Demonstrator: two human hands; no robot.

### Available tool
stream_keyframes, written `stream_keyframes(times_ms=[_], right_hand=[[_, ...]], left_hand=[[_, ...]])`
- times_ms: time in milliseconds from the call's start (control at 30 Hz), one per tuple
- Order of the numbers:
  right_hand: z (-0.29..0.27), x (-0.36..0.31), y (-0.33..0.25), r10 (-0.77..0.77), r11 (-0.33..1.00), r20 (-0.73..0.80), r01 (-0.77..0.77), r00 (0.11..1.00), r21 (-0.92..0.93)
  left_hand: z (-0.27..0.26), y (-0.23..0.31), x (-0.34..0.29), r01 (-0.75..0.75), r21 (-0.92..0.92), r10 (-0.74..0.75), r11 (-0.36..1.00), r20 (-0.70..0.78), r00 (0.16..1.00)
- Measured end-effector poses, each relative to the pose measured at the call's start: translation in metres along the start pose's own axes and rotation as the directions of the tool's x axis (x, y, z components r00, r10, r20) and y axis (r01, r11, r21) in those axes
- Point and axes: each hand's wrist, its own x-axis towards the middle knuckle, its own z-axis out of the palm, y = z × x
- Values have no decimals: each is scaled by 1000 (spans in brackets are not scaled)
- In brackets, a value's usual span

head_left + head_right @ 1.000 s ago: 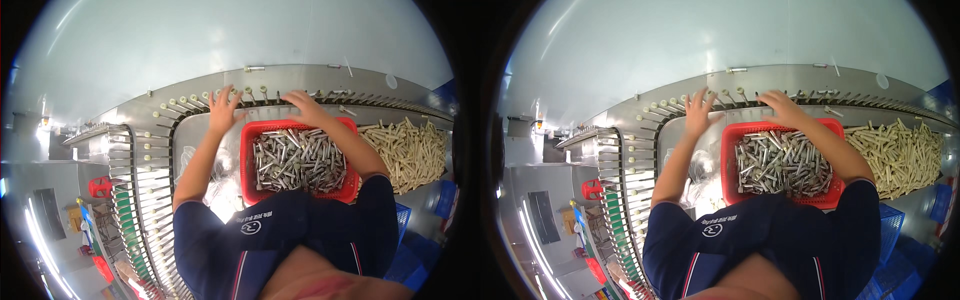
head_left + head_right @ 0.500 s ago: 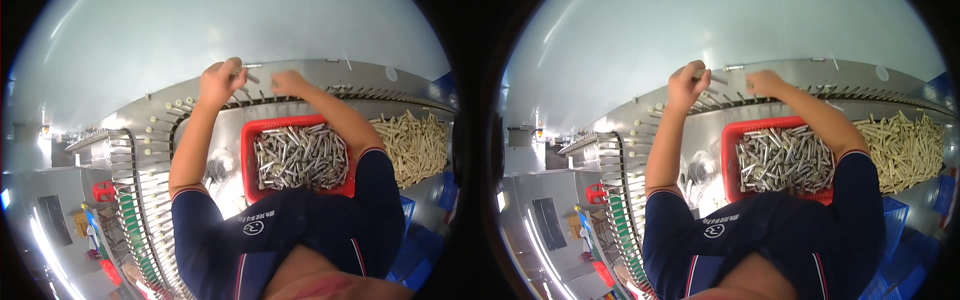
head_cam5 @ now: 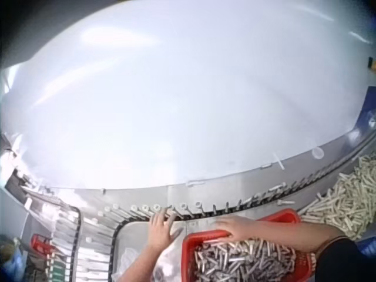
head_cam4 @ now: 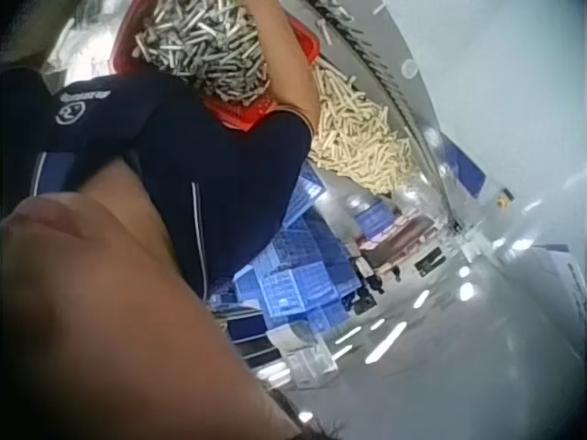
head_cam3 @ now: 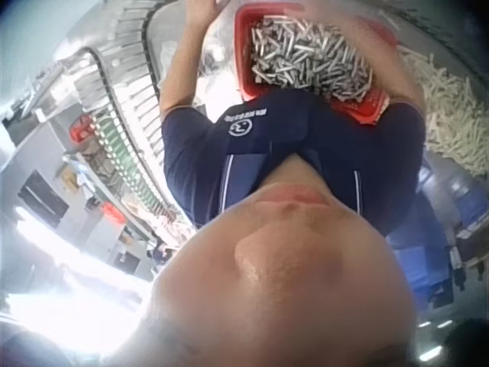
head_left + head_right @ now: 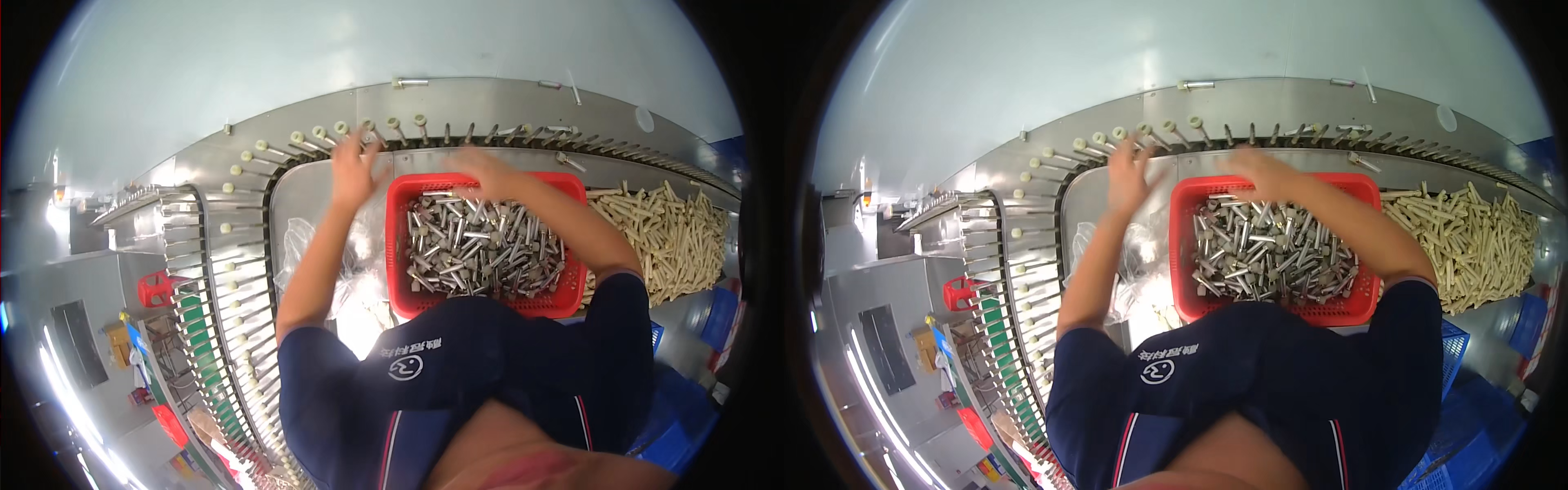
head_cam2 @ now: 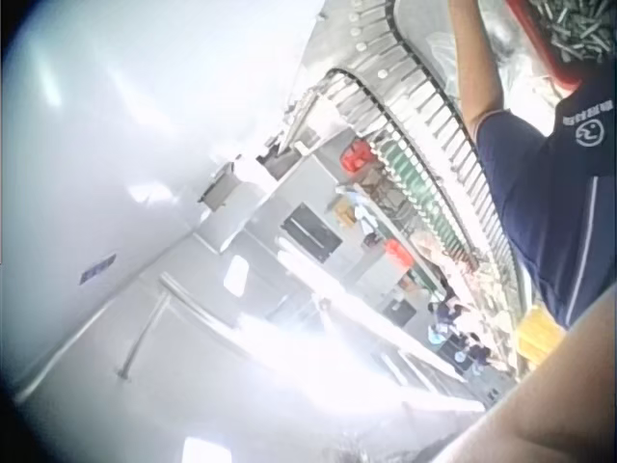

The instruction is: The person sorts small metal components from a red basket onto individual holders on a moving conveyor belt by hand.

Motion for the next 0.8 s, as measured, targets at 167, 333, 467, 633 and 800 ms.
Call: stream_keyframes(times_ms=[167,333,467,633,800], right_hand=[[-35,91,8,-76,953,-192,15,978,-303],[-66,54,2,204,928,-167,-244,965,-280],[-102,-22,-3,144,985,-415,-91,898,145],[-128,-163,-27,25,994,-72,-18,997,106],[-83,-218,13,-126,857,-296,-46,947,-512]], left_hand=[[12,-18,65,-181,-58,185,982,86,979],[18,42,103,-257,-11,254,966,201,946],[-35,115,99,110,-458,-102,882,42,994],[-62,243,110,-206,-312,305,927,310,900],[-13,249,81,-140,49,132,989,132,982]])
